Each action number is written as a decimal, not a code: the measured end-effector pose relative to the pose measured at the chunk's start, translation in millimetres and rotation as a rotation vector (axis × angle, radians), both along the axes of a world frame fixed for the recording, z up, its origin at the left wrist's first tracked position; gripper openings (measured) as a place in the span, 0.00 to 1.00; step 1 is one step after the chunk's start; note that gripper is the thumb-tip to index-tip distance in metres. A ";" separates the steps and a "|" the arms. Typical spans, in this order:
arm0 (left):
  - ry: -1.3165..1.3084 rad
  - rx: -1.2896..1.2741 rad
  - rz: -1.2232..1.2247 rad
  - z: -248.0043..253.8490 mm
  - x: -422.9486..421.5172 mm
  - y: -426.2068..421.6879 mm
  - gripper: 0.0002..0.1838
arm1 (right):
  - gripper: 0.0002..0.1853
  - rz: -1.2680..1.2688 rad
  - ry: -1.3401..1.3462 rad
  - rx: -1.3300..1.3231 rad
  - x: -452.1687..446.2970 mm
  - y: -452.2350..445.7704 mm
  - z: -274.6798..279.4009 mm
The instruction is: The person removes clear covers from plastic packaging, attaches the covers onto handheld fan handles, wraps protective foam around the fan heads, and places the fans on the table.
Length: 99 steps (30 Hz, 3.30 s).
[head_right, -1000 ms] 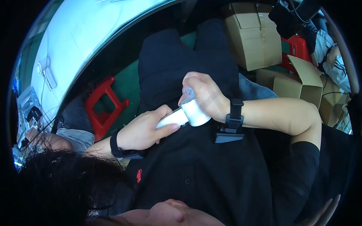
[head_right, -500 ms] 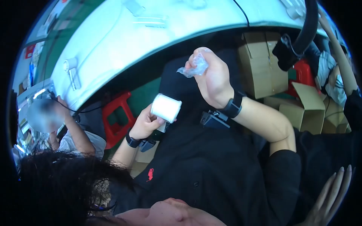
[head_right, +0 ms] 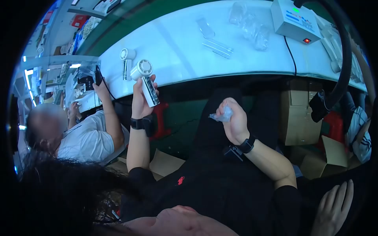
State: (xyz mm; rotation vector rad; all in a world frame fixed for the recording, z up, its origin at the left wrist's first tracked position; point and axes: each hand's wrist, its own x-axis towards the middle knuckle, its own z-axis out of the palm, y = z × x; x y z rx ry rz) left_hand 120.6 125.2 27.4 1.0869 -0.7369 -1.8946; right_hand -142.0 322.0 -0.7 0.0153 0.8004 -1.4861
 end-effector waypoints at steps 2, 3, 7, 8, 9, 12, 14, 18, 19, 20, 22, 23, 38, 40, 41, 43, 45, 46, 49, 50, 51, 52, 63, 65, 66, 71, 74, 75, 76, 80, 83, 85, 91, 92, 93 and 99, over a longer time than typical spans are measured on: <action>0.022 0.029 0.067 2.1 -8.3 -7.1 0.21 | 0.09 0.001 -0.031 0.018 2.4 4.4 -8.4; 0.002 -0.009 0.101 1.3 -10.9 -13.8 0.20 | 0.09 -0.001 -0.044 0.031 3.1 6.2 -11.8; -0.167 -0.149 0.080 -23.8 -4.6 -69.1 0.17 | 0.08 -0.012 -0.032 0.069 1.6 9.8 -18.2; -0.324 -0.177 0.022 -34.1 5.7 -90.1 0.17 | 0.08 -0.014 -0.024 0.077 1.8 10.3 -17.8; -0.481 -0.208 -0.036 -43.8 13.5 -108.1 0.17 | 0.08 -0.015 -0.017 0.085 0.7 10.8 -18.2; -0.949 -0.600 -0.065 -65.9 16.6 -136.7 0.20 | 0.09 -0.027 -0.009 0.068 -1.7 13.7 -25.9; -1.002 -0.674 -0.049 -72.1 14.9 -139.3 0.24 | 0.09 -0.051 -0.025 0.089 -2.5 16.0 -25.5; -1.186 -0.796 0.065 -72.2 -3.2 -115.5 0.37 | 0.09 -0.083 -0.066 0.101 -3.6 21.5 -36.0; -1.260 -0.851 0.117 -74.4 -5.7 -109.1 0.39 | 0.09 -0.088 -0.069 0.111 -3.5 23.0 -36.9; -1.262 -0.842 0.072 -74.6 -7.0 -105.4 0.41 | 0.09 -0.092 -0.072 0.118 -3.8 23.4 -37.0; -1.363 -0.947 0.005 -87.0 2.9 -111.2 0.44 | 0.09 -0.092 -0.072 0.132 -4.7 23.8 -36.2; -1.413 -1.000 -0.029 -93.8 8.2 -114.4 0.46 | 0.09 -0.090 -0.070 0.137 -5.9 23.7 -35.2; -1.186 -0.783 0.146 -71.6 23.3 -80.2 0.32 | 0.08 -0.092 -0.113 0.192 -9.8 25.0 -38.3; -1.237 -0.894 0.218 -83.6 39.3 -93.1 0.29 | 0.08 -0.098 -0.120 0.188 -10.5 26.1 -39.0; -1.258 -0.952 0.252 -88.9 45.8 -100.9 0.27 | 0.08 -0.108 -0.121 0.183 -9.8 26.4 -40.6; -1.387 -0.894 0.206 -83.8 41.9 -101.6 0.30 | 0.07 -0.126 -0.123 0.188 -9.7 26.9 -42.5; -1.582 -0.841 0.196 -77.4 32.2 -99.4 0.33 | 0.07 -0.135 -0.130 0.208 -8.9 27.5 -43.5; -1.503 -0.741 0.213 -74.4 22.0 -96.4 0.38 | 0.08 -0.151 -0.140 0.194 -8.0 28.6 -48.2; -1.674 -0.866 0.380 -76.1 -16.0 -82.2 0.41 | 0.08 -0.157 -0.182 0.187 -7.1 30.9 -53.2; -1.660 -1.018 0.442 -62.9 -38.5 -68.2 0.43 | 0.08 -0.163 -0.179 0.193 -5.9 31.3 -52.0; -1.607 -1.179 0.424 -53.3 -55.8 -56.5 0.41 | 0.08 -0.172 -0.175 0.199 -6.3 30.9 -48.4; -1.540 -1.340 0.402 -46.2 -73.4 -46.5 0.40 | 0.08 -0.185 -0.168 0.206 -8.4 30.7 -45.0; -1.120 -1.676 -0.545 -28.3 -218.5 -17.4 0.26 | 0.21 -0.209 -0.023 -0.175 -84.9 43.9 8.9; -1.005 -1.631 -0.447 -29.9 -218.4 -10.7 0.25 | 0.22 -0.134 0.194 -0.330 -109.0 66.2 1.2; -0.893 -1.509 -0.446 -26.9 -218.5 -2.2 0.22 | 0.22 -0.053 0.168 -0.299 -120.3 78.2 -4.3; -0.216 -0.597 -0.557 -41.9 -224.7 33.6 0.21 | 0.20 0.354 0.781 -0.333 -172.4 122.6 45.4; -0.079 -0.557 -0.739 -41.4 -248.8 82.6 0.21 | 0.18 -0.011 0.442 -1.173 -224.8 142.3 58.0; 0.004 -0.554 -0.850 -52.0 -260.0 99.8 0.21 | 0.17 -0.099 0.418 -1.321 -251.1 147.9 67.6; 0.069 -0.402 -0.933 -56.9 -274.1 120.6 0.21 | 0.15 -0.276 0.459 -1.167 -275.4 153.0 73.5; 0.180 -0.106 -1.158 -88.8 -332.6 175.9 0.23 | 0.18 -0.646 0.864 0.037 -401.3 111.5 53.3; 0.240 -0.212 -1.253 -90.4 -362.7 186.2 0.21 | 0.37 -0.667 1.577 0.484 -459.9 60.3 -7.8; 0.253 -0.299 -1.241 -91.8 -376.3 196.6 0.22 | 0.40 -0.664 1.796 0.576 -470.4 40.3 -23.3; 0.209 -0.189 -1.148 -87.0 -388.6 198.5 0.23 | 0.42 -0.693 1.966 0.763 -460.1 16.1 -29.6; 0.230 -0.197 -1.130 -85.4 -389.2 198.3 0.23 | 0.42 -0.701 1.979 0.763 -456.5 20.3 -26.9; 0.251 -0.208 -1.119 -84.8 -389.2 197.1 0.22 | 0.42 -0.716 1.990 0.767 -453.0 26.3 -24.2; 0.083 -0.744 -1.273 -77.6 -393.8 205.3 0.21 | 0.27 -1.124 1.174 0.313 -367.8 137.1 -5.6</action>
